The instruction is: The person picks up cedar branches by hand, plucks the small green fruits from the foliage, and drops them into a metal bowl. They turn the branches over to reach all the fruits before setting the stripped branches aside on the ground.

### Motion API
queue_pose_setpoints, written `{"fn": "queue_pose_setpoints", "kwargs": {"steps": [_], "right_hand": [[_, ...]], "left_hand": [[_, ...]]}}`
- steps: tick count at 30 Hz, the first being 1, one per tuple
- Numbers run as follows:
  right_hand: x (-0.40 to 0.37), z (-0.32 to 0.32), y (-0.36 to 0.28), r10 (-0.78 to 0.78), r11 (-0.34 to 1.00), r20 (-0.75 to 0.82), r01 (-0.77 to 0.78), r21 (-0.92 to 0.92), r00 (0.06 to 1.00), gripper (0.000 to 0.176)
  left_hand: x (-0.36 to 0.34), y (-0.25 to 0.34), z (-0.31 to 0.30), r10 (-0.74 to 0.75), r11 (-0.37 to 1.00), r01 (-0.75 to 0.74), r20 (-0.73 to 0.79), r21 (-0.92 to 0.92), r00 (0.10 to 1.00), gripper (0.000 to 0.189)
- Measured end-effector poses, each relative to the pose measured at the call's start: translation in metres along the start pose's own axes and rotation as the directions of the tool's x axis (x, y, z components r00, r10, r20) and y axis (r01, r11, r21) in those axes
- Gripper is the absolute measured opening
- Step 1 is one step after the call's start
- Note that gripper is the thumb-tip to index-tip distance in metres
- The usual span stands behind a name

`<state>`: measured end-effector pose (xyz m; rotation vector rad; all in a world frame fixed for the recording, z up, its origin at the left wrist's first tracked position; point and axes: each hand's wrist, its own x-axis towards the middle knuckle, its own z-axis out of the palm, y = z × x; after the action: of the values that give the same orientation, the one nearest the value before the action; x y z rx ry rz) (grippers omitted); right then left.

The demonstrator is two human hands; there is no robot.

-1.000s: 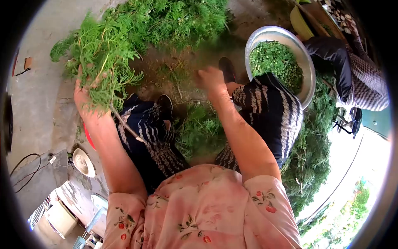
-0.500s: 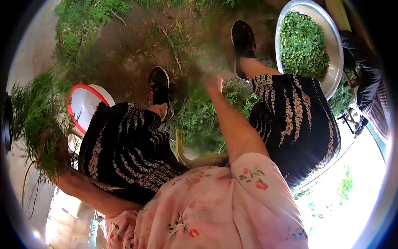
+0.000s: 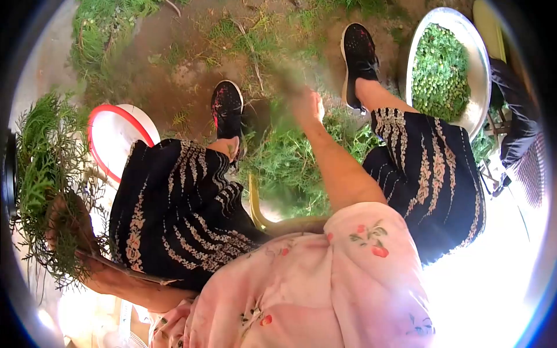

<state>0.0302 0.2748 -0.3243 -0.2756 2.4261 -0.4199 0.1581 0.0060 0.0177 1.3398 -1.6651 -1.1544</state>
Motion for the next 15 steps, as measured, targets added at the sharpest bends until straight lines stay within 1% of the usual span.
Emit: {"fn": "queue_pose_setpoints", "kwargs": {"steps": [1,2,3,4,5,6,7,8,9,10,11,14,15], "right_hand": [[0.000,-0.005,-0.001,-0.042,0.999,0.001,0.042,-0.024,0.999,0.017],[-0.003,-0.011,-0.002,-0.206,0.978,0.019,0.206,0.032,0.978,0.018],[-0.007,-0.025,-0.009,-0.369,0.927,0.027,0.366,0.088,0.929,0.019],[-0.009,-0.026,-0.014,-0.420,0.907,0.244,0.402,0.124,0.874,0.019],[-0.011,-0.027,-0.018,-0.450,0.891,0.460,0.418,0.177,0.765,0.018],[-0.013,-0.029,-0.023,-0.454,0.883,0.639,0.409,0.230,0.621,0.018],[-0.029,-0.026,-0.028,-0.315,0.942,0.822,0.263,0.209,0.474,0.016],[-0.046,-0.022,-0.033,-0.152,0.983,0.944,0.143,0.114,0.292,0.016],[-0.063,-0.015,-0.032,-0.069,0.985,0.970,0.170,0.029,0.235,0.015],[-0.075,0.040,0.009,-0.514,0.703,0.826,0.664,0.253,0.230,0.012],[-0.090,0.035,0.013,-0.593,0.611,0.753,0.769,0.189,0.286,0.009],[-0.111,0.055,0.048,-0.668,0.569,0.651,0.811,0.136,0.360,0.007],[-0.115,0.057,0.055,-0.686,0.564,0.628,0.814,0.141,0.367,0.005]], "left_hand": [[-0.001,0.000,0.000,0.001,1.000,-0.001,0.003,-0.007,1.000,0.026],[-0.001,0.000,0.000,0.001,1.000,-0.001,0.005,-0.013,1.000,0.026],[-0.001,0.000,0.000,-0.001,1.000,0.001,0.003,-0.021,1.000,0.026],[-0.002,0.000,0.000,-0.004,1.000,0.004,0.003,-0.029,1.000,0.026],[-0.002,0.000,0.000,-0.001,0.999,0.001,0.006,-0.033,1.000,0.026],[-0.005,0.001,0.000,0.002,0.999,-0.002,0.004,-0.040,1.000,0.026],[-0.005,0.002,0.000,0.000,0.999,0.001,0.005,-0.045,1.000,0.027],[-0.005,0.002,0.000,0.005,0.999,-0.004,0.002,-0.051,1.000,0.027],[-0.005,0.002,0.000,0.005,0.998,-0.005,0.004,-0.056,1.000,0.027],[-0.006,0.003,-0.001,0.005,0.998,-0.005,-0.001,-0.062,1.000,0.027],[-0.007,0.003,0.000,0.004,0.998,-0.003,0.001,-0.063,1.000,0.027],[-0.007,0.004,0.001,0.008,0.998,-0.008,-0.003,-0.065,1.000,0.028],[-0.007,0.005,0.003,0.012,0.998,-0.013,-0.002,-0.064,1.000,0.028]]}}
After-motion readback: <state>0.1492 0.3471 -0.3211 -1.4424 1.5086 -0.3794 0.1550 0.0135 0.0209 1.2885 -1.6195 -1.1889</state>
